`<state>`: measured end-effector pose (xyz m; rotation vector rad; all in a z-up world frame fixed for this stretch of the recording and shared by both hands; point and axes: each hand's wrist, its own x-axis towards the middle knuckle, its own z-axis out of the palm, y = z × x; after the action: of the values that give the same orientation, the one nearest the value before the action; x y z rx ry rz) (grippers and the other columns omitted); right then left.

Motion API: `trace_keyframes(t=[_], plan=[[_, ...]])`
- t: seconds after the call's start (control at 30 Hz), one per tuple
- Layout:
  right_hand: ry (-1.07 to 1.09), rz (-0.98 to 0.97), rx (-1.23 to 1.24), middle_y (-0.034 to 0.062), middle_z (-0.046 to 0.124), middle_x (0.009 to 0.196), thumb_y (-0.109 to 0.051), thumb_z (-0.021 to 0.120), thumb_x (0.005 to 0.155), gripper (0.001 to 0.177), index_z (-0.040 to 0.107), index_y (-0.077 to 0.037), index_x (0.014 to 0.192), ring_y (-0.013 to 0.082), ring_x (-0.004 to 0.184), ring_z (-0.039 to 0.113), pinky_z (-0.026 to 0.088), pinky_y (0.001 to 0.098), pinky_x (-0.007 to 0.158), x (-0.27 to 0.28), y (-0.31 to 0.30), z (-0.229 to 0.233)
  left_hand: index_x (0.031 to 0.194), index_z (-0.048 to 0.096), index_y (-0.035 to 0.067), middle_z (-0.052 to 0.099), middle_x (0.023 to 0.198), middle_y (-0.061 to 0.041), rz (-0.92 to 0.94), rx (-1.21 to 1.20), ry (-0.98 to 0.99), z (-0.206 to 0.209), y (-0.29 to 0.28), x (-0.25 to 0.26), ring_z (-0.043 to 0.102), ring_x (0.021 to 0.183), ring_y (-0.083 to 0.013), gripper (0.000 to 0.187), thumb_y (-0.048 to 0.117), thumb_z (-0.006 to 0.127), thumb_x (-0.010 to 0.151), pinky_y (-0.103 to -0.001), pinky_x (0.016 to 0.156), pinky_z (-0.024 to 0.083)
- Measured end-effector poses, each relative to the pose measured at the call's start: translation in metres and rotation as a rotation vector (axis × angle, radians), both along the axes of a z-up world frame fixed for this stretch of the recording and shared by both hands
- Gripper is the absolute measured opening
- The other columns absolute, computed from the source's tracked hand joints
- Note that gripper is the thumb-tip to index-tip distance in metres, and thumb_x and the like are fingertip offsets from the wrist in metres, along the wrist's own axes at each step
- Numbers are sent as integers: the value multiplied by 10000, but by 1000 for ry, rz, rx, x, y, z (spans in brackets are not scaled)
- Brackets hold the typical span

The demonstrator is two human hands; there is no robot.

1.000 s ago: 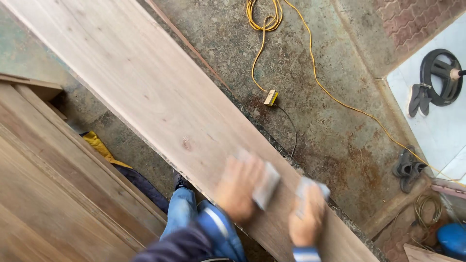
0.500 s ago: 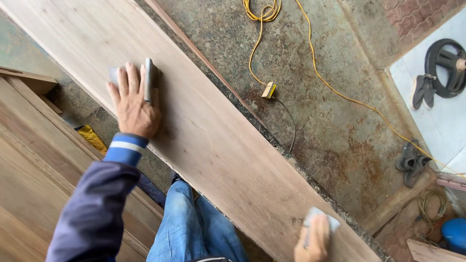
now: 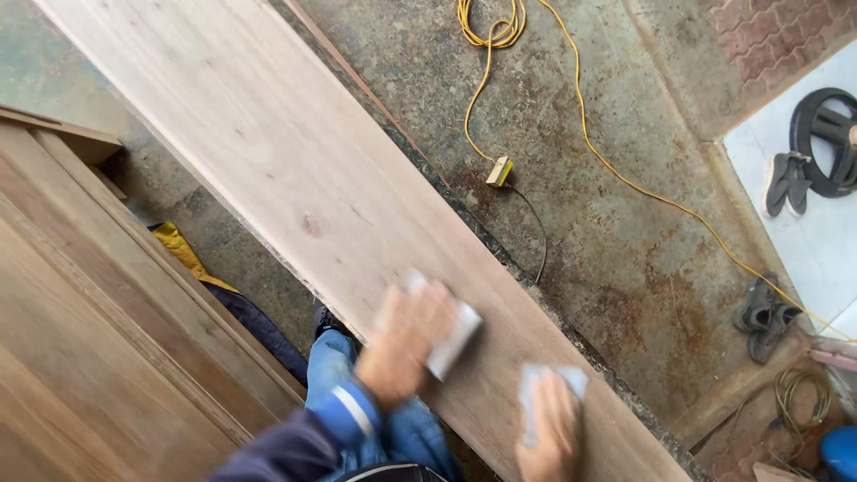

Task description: Sanding a long wooden board by hand using sandpaper sheets in a workshop.

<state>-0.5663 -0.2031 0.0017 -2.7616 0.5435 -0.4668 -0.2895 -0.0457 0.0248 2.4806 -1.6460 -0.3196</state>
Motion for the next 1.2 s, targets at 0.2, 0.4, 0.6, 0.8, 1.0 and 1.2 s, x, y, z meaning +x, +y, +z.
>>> trace_keyframes(t=[0.2,0.4,0.6,0.8,1.0,1.2], plan=[[27,-160,-124,265,561,1431,-142,623,878,518,582,46,1358,423,1373,516,348,561,1189,-114,-21,-56,1651,260,135,223,1725,-116,-266,-196,285,-12,1,-19,189,1589,-309,943,163,608,775,-534,1275,100],[138,-233,-76,297,554,1443,-124,615,858,530,583,58,1355,457,1387,510,336,589,1199,-119,-20,-61,1574,297,211,235,1664,-89,105,-94,143,4,31,115,182,1540,-289,932,162,627,703,-576,1242,35],[33,-223,-84,291,566,1421,-97,623,875,491,593,67,1337,461,1364,533,372,578,1190,-79,-7,-27,1597,239,156,221,1687,-101,-150,-162,371,-2,4,-39,138,1566,-245,705,312,501,961,-520,1261,7],[0,-289,-75,266,593,1416,-64,625,903,437,620,58,1321,446,1359,560,404,557,1187,-59,3,-8,1608,205,220,173,1670,-106,-80,184,39,16,2,101,124,1534,-288,862,197,601,843,-550,1213,50],[-47,-239,-74,262,588,1413,-67,622,900,447,610,60,1329,442,1360,555,405,549,1181,-64,-3,-15,1648,285,178,309,1657,-168,80,-197,241,-19,3,-53,285,1520,-330,833,150,631,891,-508,1284,258],[-10,-262,-130,251,600,1400,-83,627,879,463,619,45,1323,431,1346,561,392,556,1175,-70,-2,-25,1618,229,180,197,1691,-121,-232,-214,228,-20,16,16,125,1566,-334,840,131,581,857,-538,1261,75]])
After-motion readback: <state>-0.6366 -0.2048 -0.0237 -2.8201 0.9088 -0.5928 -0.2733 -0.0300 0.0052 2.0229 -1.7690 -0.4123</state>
